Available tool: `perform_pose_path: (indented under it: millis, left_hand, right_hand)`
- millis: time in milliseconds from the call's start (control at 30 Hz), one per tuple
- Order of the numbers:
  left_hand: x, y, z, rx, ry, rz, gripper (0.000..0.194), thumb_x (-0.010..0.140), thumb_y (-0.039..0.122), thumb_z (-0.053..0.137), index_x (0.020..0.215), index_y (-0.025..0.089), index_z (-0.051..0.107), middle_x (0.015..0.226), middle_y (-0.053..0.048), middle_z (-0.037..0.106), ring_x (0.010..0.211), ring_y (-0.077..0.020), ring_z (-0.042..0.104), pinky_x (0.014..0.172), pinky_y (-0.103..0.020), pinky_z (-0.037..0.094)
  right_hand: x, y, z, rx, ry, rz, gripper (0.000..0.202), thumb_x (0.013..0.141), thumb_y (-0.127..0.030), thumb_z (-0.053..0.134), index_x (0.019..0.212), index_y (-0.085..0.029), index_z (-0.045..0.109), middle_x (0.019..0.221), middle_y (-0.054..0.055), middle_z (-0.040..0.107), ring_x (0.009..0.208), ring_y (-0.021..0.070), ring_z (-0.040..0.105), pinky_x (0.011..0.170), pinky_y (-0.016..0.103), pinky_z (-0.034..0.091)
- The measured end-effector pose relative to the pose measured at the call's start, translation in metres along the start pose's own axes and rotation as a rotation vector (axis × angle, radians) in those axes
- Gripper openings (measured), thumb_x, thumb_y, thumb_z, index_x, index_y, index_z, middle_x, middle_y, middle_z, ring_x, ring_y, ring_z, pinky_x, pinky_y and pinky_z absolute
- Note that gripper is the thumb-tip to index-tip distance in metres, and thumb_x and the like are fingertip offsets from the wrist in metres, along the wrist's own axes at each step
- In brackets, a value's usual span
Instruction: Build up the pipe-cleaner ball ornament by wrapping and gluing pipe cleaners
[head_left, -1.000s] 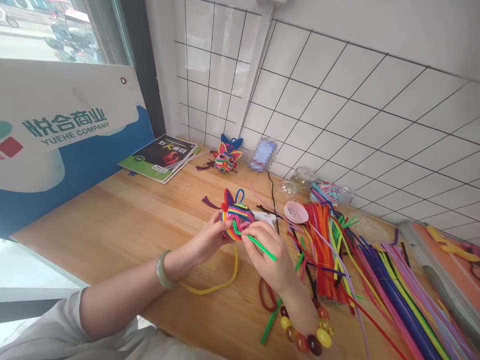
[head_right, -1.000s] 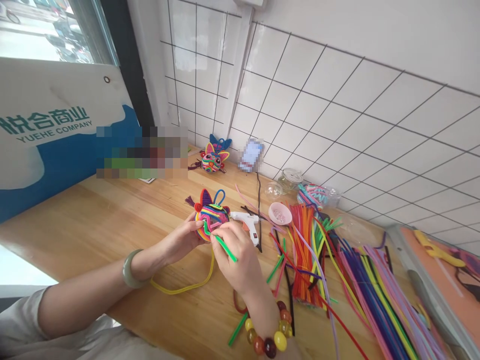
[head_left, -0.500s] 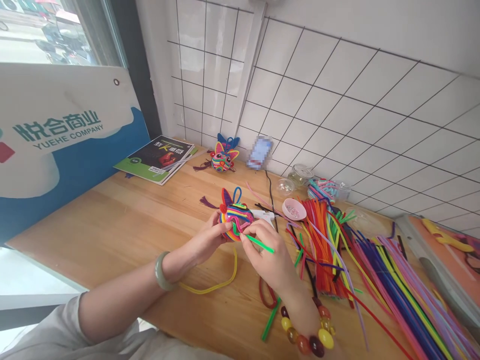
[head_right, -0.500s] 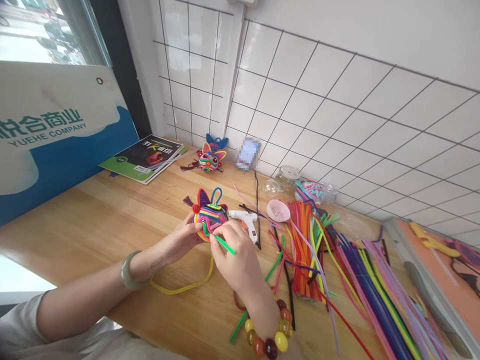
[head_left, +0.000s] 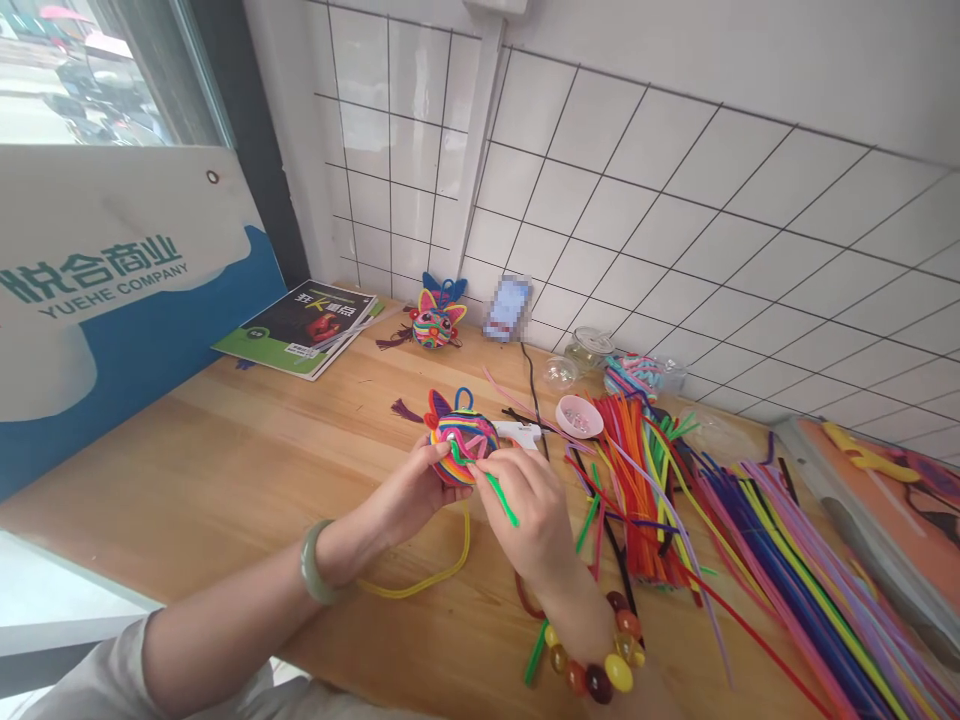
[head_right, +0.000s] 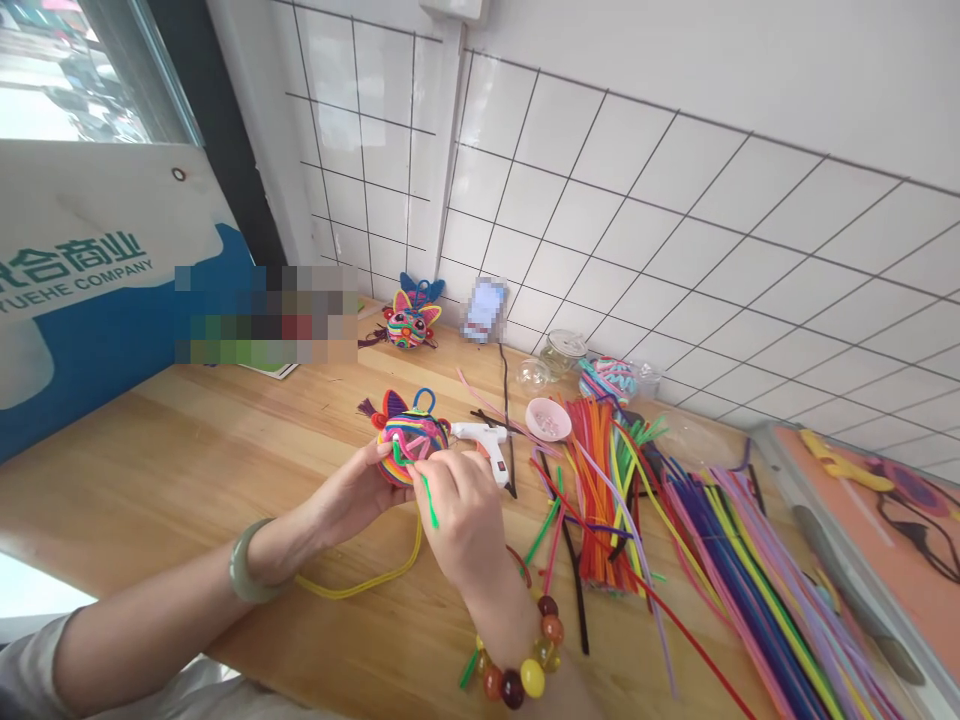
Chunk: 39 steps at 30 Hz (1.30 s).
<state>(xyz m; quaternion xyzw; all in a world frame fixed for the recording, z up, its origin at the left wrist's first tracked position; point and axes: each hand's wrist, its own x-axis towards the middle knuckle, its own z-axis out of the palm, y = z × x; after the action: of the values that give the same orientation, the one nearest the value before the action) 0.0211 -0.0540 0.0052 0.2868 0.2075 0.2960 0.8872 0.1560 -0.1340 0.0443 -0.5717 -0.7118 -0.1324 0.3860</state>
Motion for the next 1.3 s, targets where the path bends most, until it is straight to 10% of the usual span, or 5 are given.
perform_pose_path:
  millis: [533, 900, 1300]
  left_hand:
    - [-0.003, -0.002, 0.006, -0.060, -0.004, 0.069, 0.031, 0.081, 0.034, 0.067, 0.109, 0.024, 0.061, 0.109, -0.005, 0.069, 0.095, -0.0184, 0.064, 0.083, -0.030, 0.050]
    - [-0.005, -0.010, 0.009, -0.051, -0.005, 0.227, 0.033, 0.082, 0.033, 0.068, 0.112, 0.026, 0.056, 0.111, -0.003, 0.067, 0.096, -0.0171, 0.063, 0.084, -0.030, 0.050]
    - [-0.006, -0.009, 0.011, -0.093, -0.009, 0.246, 0.032, 0.081, 0.032, 0.069, 0.109, 0.024, 0.056, 0.111, -0.004, 0.067, 0.096, -0.0175, 0.063, 0.083, -0.030, 0.050]
  right_hand:
    - [0.000, -0.004, 0.001, 0.157, 0.042, 0.177, 0.007, 0.089, -0.016, 0.055, 0.087, -0.021, 0.060, 0.081, 0.005, 0.068, 0.079, 0.0191, 0.065, 0.073, 0.034, 0.054]
    - [-0.004, -0.010, 0.005, -0.159, 0.159, -0.121, 0.015, 0.088, -0.008, 0.055, 0.095, -0.020, 0.058, 0.080, 0.007, 0.067, 0.076, 0.0200, 0.065, 0.072, 0.038, 0.053]
    - [-0.002, -0.009, 0.002, -0.121, 0.151, -0.137, 0.011, 0.086, -0.007, 0.058, 0.092, -0.016, 0.061, 0.078, 0.007, 0.067, 0.073, 0.0187, 0.062, 0.070, 0.035, 0.052]
